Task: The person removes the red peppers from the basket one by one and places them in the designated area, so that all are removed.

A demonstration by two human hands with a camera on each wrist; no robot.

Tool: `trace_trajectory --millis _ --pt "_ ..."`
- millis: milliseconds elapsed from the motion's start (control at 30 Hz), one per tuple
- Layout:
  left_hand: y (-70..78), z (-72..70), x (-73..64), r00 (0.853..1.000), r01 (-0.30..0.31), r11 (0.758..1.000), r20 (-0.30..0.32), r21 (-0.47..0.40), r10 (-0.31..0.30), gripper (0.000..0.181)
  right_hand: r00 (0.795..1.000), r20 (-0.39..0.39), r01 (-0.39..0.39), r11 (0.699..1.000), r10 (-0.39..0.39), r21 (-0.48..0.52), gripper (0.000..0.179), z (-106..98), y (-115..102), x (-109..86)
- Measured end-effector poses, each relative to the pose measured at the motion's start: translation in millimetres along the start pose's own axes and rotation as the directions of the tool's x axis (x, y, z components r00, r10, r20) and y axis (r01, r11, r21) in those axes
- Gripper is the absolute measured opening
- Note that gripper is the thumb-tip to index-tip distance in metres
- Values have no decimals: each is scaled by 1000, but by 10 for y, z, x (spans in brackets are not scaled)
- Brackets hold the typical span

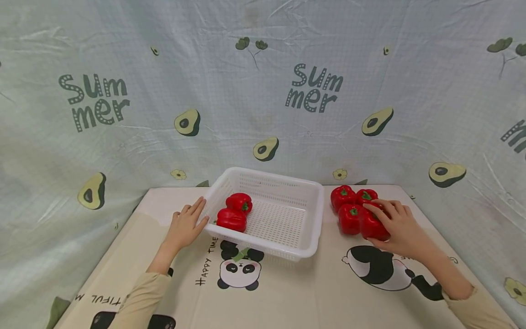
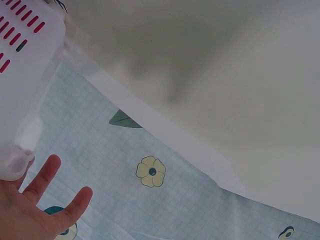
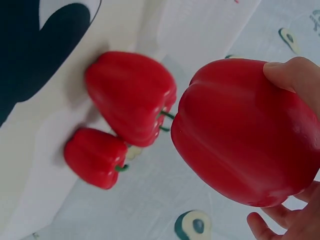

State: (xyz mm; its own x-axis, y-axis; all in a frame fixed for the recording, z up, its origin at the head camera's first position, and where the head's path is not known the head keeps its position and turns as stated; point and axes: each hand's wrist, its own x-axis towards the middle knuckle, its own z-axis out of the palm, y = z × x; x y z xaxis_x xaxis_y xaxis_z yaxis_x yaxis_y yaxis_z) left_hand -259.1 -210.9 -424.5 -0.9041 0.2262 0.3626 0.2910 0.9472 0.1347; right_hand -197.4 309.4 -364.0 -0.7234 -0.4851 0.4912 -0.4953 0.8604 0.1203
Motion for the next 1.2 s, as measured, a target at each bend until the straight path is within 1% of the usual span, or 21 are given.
trace_trajectory --millis 200,500,800,933,1200 --pt "-9 4 15 1000 1 1000 2 1 -1 56 999 10 -41 999 42 -3 88 -22 93 -55" --pt "-22 14 14 1000 1 1000 4 -6 -1 56 998 -14 -54 997 53 -54 89 45 264 -101" --pt "-22 22 13 1000 5 1000 8 -6 -5 56 993 28 -107 989 111 -98 88 153 371 -133" --pt "-22 27 15 1000 4 1000 5 -6 -4 56 991 39 -127 988 131 -88 87 234 427 -138" --pt "-27 36 14 1000 8 1000 10 -4 -8 56 986 49 -159 987 160 -32 85 427 539 -131"
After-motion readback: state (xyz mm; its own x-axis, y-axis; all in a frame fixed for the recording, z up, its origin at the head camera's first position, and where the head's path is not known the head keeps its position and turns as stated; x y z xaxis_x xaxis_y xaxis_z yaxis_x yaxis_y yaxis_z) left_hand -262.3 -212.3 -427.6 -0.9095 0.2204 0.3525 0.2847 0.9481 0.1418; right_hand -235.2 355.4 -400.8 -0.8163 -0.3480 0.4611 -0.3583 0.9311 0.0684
